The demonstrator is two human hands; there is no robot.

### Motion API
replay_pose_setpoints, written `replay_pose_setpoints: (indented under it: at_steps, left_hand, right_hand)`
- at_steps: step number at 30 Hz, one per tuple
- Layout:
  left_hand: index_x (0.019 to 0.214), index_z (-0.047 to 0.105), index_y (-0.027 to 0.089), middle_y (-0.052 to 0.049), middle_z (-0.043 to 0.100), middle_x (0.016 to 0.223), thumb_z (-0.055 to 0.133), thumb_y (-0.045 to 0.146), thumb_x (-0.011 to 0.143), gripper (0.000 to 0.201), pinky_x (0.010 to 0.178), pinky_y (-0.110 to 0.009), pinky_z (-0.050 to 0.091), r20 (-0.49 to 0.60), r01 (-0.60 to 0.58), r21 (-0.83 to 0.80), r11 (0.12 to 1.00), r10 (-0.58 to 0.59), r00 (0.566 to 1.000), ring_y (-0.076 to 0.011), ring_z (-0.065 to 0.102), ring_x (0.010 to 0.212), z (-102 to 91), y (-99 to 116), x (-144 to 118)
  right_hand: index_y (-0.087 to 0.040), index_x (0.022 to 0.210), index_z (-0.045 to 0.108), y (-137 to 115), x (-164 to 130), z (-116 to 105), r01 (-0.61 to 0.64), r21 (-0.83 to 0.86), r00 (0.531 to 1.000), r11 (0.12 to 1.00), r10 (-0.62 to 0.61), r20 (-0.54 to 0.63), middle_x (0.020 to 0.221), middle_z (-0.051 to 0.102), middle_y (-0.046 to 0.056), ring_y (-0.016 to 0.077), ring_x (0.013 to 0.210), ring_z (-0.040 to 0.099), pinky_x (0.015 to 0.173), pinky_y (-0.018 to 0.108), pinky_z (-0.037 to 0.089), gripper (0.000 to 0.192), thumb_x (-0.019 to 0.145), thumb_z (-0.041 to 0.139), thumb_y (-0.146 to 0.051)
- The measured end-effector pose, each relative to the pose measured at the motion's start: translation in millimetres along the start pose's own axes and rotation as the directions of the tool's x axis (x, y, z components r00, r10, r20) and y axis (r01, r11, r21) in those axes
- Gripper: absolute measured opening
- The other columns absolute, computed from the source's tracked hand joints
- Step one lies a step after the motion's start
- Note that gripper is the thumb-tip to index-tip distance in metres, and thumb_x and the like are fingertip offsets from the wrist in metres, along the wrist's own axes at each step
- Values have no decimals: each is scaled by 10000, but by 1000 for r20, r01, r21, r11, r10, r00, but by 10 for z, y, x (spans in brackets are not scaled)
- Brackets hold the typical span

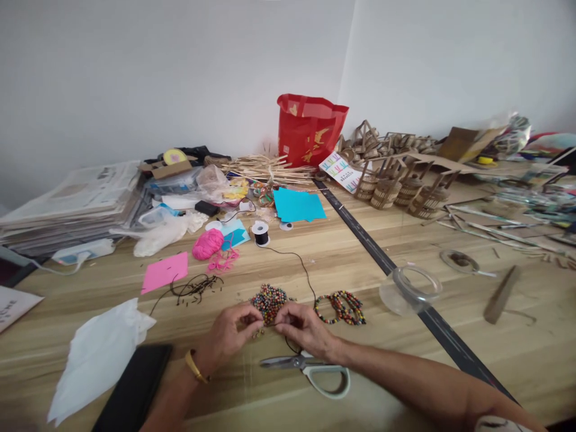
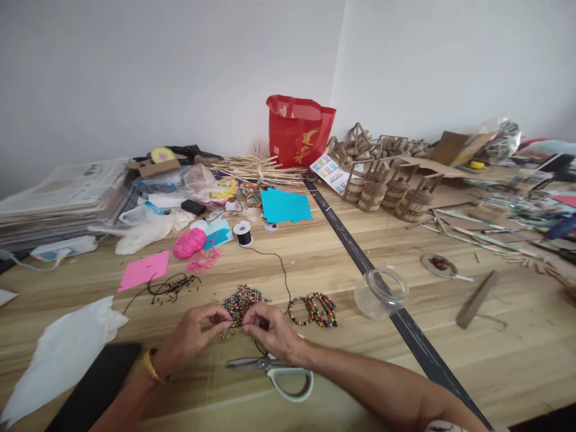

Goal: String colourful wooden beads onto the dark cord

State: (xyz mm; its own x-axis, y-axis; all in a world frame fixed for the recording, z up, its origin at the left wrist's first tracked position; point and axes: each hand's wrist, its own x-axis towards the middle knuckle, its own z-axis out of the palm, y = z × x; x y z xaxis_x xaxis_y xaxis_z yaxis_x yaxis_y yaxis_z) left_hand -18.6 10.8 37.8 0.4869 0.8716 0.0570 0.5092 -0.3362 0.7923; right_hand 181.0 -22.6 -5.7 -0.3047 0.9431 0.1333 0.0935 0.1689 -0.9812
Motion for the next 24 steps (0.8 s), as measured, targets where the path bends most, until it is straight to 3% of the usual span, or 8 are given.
replay_pose_setpoints:
  at_steps: [7, 15, 24]
  left_hand:
    - [642, 647, 193, -12, 623, 663, 541, 85, 711, 166, 612, -251, 348, 234, -98, 346, 933, 15, 972, -183, 551, 646, -88, -43, -38]
    - [686, 620, 184, -29, 640, 712, 491, 95, 798, 193, 660, -273, 356, 300, -186, 463, 867, 44, 953, -205, 571, 717, -41, -111, -75]
    - [747, 627, 164, -48, 662, 793, 486, 125, 875, 195, 703, -292, 401, 335, -196, 516, 834, 14, 942, -213, 593, 781, 17, -94, -49]
  right_hand:
    - [-153, 717, 582, -72, -14, 9, 73, -135, 989, 988, -55, 135, 653, 496, -21, 102, 577, 442, 541, 199, 361, 79, 792, 563, -138]
    - [-141, 732, 596, -29, -9, 19, 200, -200, 960, 959, -152, 234, 673, 505, -22, 88, 578, 456, 553, 178, 366, 112, 762, 559, -40]
    - [-145, 734, 601, -21, -17, 20, 219, -244, 952, 945, -153, 265, 652, 497, -31, 84, 557, 443, 534, 171, 356, 115, 760, 564, -39]
